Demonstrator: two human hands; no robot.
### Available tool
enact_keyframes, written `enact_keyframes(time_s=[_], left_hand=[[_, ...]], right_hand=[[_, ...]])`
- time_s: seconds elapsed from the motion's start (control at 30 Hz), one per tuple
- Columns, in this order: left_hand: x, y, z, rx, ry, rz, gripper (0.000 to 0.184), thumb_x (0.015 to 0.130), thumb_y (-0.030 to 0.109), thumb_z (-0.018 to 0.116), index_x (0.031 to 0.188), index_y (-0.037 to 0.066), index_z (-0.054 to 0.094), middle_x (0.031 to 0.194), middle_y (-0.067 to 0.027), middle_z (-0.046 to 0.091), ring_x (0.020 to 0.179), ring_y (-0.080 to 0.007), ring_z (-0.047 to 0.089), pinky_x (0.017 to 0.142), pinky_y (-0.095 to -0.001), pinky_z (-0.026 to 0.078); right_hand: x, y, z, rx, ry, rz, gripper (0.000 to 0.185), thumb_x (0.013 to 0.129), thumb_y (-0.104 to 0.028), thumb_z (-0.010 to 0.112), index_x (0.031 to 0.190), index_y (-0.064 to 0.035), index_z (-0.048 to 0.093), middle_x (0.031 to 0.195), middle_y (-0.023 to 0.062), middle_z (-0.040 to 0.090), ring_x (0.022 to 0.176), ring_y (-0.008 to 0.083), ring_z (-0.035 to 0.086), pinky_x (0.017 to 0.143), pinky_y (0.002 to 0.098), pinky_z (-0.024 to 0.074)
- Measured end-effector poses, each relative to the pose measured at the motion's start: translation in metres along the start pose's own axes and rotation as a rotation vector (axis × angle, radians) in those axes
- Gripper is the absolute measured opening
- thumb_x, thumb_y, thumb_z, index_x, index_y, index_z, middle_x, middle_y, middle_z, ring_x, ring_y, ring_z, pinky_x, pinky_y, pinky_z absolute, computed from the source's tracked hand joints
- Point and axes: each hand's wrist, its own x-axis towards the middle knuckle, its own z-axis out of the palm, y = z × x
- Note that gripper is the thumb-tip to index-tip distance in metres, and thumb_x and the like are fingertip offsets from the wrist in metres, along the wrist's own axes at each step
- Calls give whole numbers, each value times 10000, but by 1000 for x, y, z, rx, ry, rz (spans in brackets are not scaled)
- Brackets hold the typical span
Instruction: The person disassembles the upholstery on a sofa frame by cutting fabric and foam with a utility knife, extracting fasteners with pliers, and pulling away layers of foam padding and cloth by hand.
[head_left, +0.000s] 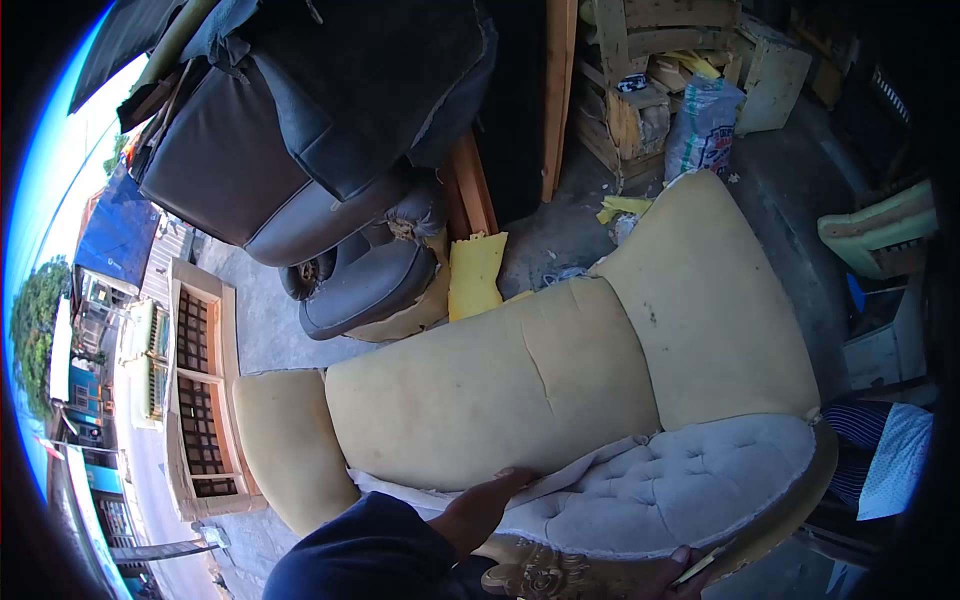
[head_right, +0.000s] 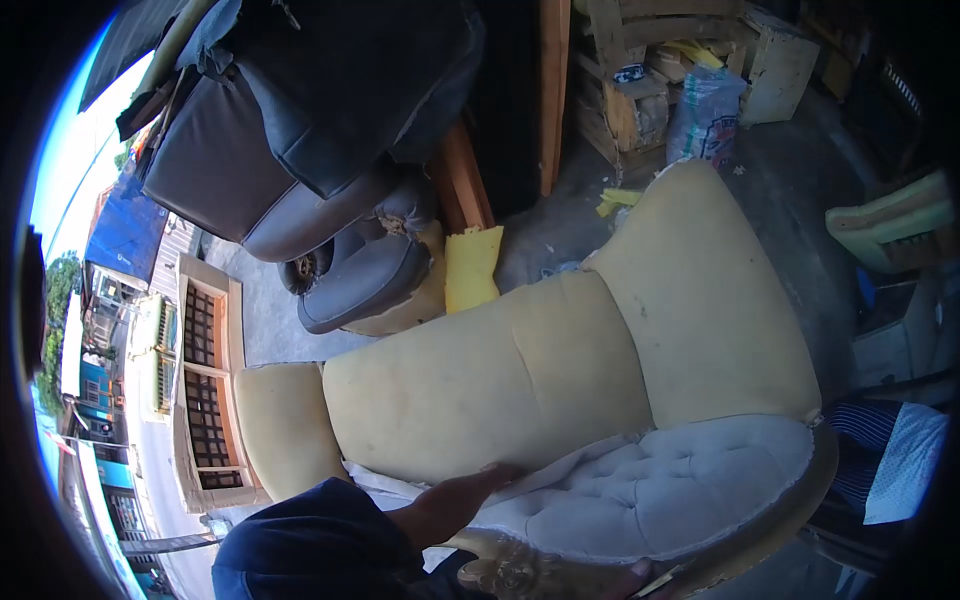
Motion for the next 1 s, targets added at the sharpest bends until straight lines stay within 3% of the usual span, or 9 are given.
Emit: enact_keyframes(time_s=[0.23, 0.3, 0.37, 0.43, 0.5, 0.57, 0.73, 0.9, 1.0], left_hand=[[-26, 40, 14, 451, 13, 87, 391, 1012, 345, 477, 1149, 58, 704, 1068, -253, 708, 1065, -396, 689, 871, -534, 557], [-48, 50, 16, 617, 39, 182, 382, 1013, 336, 476, 1145, 60, 704, 1060, -249, 711, 1058, -396, 692, 867, -532, 560], [-55, 24, 15, 721, 105, 395, 417, 948, 363, 476, 859, 41, 726, 910, -195, 747, 798, -444, 704, 829, -489, 561], [-90, 2, 0, 488, 198, 451, 466, 960, 376, 441, 832, 29, 724, 847, -197, 740, 787, -428, 705, 827, -491, 557], [-89, -15, -30, -65, -22, 145, 541, 977, 424, 400, 888, 9, 735, 875, -212, 739, 897, -420, 702, 861, -501, 533], [-79, 1, -50, -137, 273, -82, 550, 989, 442, 408, 928, 5, 736, 901, -193, 744, 970, -374, 700, 893, -461, 516], [-60, -57, -81, -362, 289, 330, 600, 968, 557, 563, 1274, 44, 620, 1152, -196, 710, 1095, -336, 671, 954, -417, 503], [-76, -154, -105, -99, 1, 92, 640, 954, 565, 587, 1369, 79, 570, 1350, -237, 610, 1307, -355, 558, 1063, -448, 453], [-73, -240, -76, 330, 35, 336, 675, 882, 578, 689, 1413, 181, 562, 1425, -195, 550, 1367, -367, 483, 1097, -506, 414]], right_hand=[[-9, 9, -3, -179, -47, 196, 339, 931, -323, 711, 998, 7, 671, 776, 161, 704, 657, 288, 690, 586, 420, 551], [-26, 25, -3, -247, -25, 97, 660, 910, -332, 738, 1428, 10, 513, 848, 180, 726, 728, 330, 726, 615, 410, 577], [-9, 13, -6, -220, -156, 35, 168, 969, -154, 619, 926, 7, 603, 702, 138, 639, 548, 269, 622, 507, 372, 475], [-1, 6, 0, -114, -88, 16, 149, 948, -144, 648, 915, -6, 602, 722, 146, 658, 570, 322, 647, 507, 377, 486], [4, -2, -4, -171, -165, 38, 141, 948, -114, 654, 918, 7, 589, 734, 148, 660, 574, 320, 652, 510, 371, 492], [10, 2, 5, -82, -133, 31, 143, 960, -96, 643, 932, 30, 581, 744, 145, 659, 564, 283, 645, 513, 357, 494], [5, 8, 2, -46, -110, 28, 223, 998, -159, 610, 1007, 62, 583, 766, 149, 658, 628, 221, 648, 571, 325, 510], [5, -6, 9, -176, -10, 276, 315, 1011, -218, 628, 1109, 80, 608, 843, 87, 621, 761, 113, 557, 609, 271, 438], [3, 11, 14, -145, 119, 212, 371, 1043, -291, 551, 1121, 69, 599, 843, 108, 691, 718, 212, 644, 684, 382, 525]])
